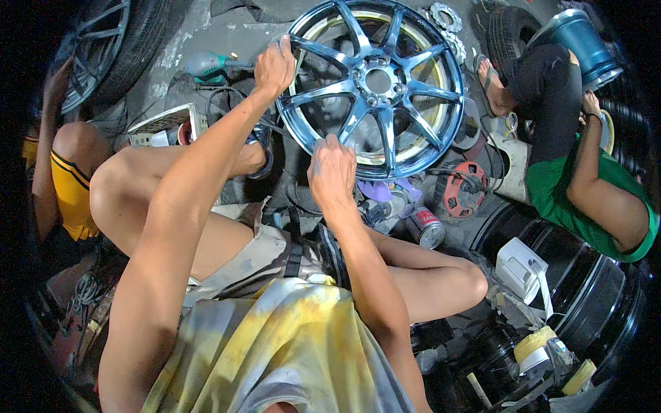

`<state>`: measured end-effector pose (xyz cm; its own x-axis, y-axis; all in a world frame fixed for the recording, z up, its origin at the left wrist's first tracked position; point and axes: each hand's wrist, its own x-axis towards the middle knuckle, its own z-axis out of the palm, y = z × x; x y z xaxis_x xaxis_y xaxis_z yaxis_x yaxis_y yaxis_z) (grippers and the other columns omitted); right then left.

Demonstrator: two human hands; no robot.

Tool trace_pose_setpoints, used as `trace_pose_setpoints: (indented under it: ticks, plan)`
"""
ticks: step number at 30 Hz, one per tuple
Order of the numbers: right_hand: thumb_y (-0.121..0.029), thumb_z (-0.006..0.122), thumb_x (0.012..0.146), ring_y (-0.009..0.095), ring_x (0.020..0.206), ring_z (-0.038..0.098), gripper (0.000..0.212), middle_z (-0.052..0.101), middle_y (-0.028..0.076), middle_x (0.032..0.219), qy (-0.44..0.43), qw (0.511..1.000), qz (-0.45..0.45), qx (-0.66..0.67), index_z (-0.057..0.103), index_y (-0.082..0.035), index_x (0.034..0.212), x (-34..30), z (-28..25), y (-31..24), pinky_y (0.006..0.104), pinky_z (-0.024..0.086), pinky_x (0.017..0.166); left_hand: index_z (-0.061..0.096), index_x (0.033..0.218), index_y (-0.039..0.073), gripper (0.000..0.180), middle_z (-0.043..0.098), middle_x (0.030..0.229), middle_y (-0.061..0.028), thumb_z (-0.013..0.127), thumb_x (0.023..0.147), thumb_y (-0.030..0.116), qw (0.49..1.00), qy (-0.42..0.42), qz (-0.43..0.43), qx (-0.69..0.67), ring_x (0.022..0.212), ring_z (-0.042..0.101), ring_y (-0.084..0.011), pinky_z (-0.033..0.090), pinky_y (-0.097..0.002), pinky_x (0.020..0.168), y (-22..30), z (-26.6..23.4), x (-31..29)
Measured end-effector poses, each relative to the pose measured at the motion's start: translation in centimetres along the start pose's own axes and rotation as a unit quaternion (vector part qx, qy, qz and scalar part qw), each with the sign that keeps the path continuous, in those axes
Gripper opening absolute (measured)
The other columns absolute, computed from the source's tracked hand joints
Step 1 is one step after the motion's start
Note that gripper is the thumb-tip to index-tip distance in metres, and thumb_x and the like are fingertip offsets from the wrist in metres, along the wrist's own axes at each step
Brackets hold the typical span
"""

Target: The person sits on the floor and uses a small abrasive pad to manually polish the surface of a blue car wheel rim. They systematically rub the spokes and the outer lip of the rim to remove imperfections and create a smooth finish.

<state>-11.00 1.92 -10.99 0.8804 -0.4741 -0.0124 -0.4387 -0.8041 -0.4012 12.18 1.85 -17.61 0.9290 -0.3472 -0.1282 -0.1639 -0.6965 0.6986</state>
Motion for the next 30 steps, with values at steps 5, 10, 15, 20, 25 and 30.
trace_pose_setpoints:
  ticks: [5,10,15,20,25,30]
  plan:
    - [-0.007,0.059,0.091,0.041,0.079,0.060,0.012,0.059,0.019,0.085,-0.109,0.982,0.011,0.154,0.068,0.000,0.094,-4.1,-4.4,0.5,0.0481,0.044,0.071,0.066,0.100,-0.006,0.062,0.066,0.104,-0.0330,0.033,0.104,0.047,1.000,0.009,-0.008,0.004,0.102,0.061,-0.0516,0.046,-0.0561,0.093,-0.8,-0.3,0.2]
    - [-0.003,0.059,0.087,0.037,0.081,0.060,0.019,0.058,0.018,0.087,-0.015,0.994,0.033,0.100,0.066,0.003,0.104,-3.9,-3.6,-0.2,0.0464,0.045,0.070,0.066,0.096,-0.006,0.062,0.065,0.101,-0.0348,0.032,0.104,0.045,0.999,0.028,0.019,-0.012,0.101,0.059,-0.0548,0.044,-0.0585,0.092,-1.0,0.2,0.2]
    - [0.000,0.058,0.084,0.037,0.085,0.061,0.022,0.059,0.019,0.090,0.002,0.999,-0.009,0.033,0.065,0.006,0.104,-2.0,-0.8,-0.2,0.0468,0.045,0.071,0.066,0.098,-0.007,0.063,0.064,0.102,-0.0356,0.033,0.104,0.046,0.999,0.023,0.016,-0.016,0.102,0.059,-0.0550,0.045,-0.0581,0.093,-0.4,0.0,0.0]
    - [0.003,0.056,0.082,0.041,0.084,0.060,0.022,0.059,0.022,0.095,0.013,0.996,-0.010,0.082,0.063,0.007,0.103,-3.4,-0.9,-0.3,0.0479,0.046,0.073,0.066,0.098,-0.008,0.063,0.064,0.103,-0.0372,0.033,0.104,0.046,1.000,0.013,-0.004,-0.016,0.103,0.059,-0.0548,0.044,-0.0582,0.093,0.0,-0.5,-0.3]
    - [0.004,0.055,0.084,0.040,0.084,0.061,0.024,0.059,0.022,0.095,-0.007,0.997,-0.025,0.075,0.064,0.007,0.106,-2.4,-1.2,0.1,0.0478,0.047,0.077,0.065,0.098,-0.009,0.063,0.064,0.100,-0.0375,0.033,0.104,0.045,1.000,0.015,0.006,-0.023,0.102,0.059,-0.0546,0.044,-0.0591,0.093,-0.5,-0.2,0.0]
    - [0.001,0.055,0.086,0.039,0.086,0.062,0.027,0.060,0.021,0.095,-0.017,0.997,-0.020,0.067,0.064,0.006,0.111,-1.7,-1.2,-0.3,0.0469,0.047,0.077,0.065,0.100,-0.006,0.059,0.066,0.104,-0.0327,0.035,0.104,0.045,1.000,0.002,-0.003,0.002,0.101,0.062,-0.0505,0.048,-0.0551,0.091,-0.1,-0.2,0.0]
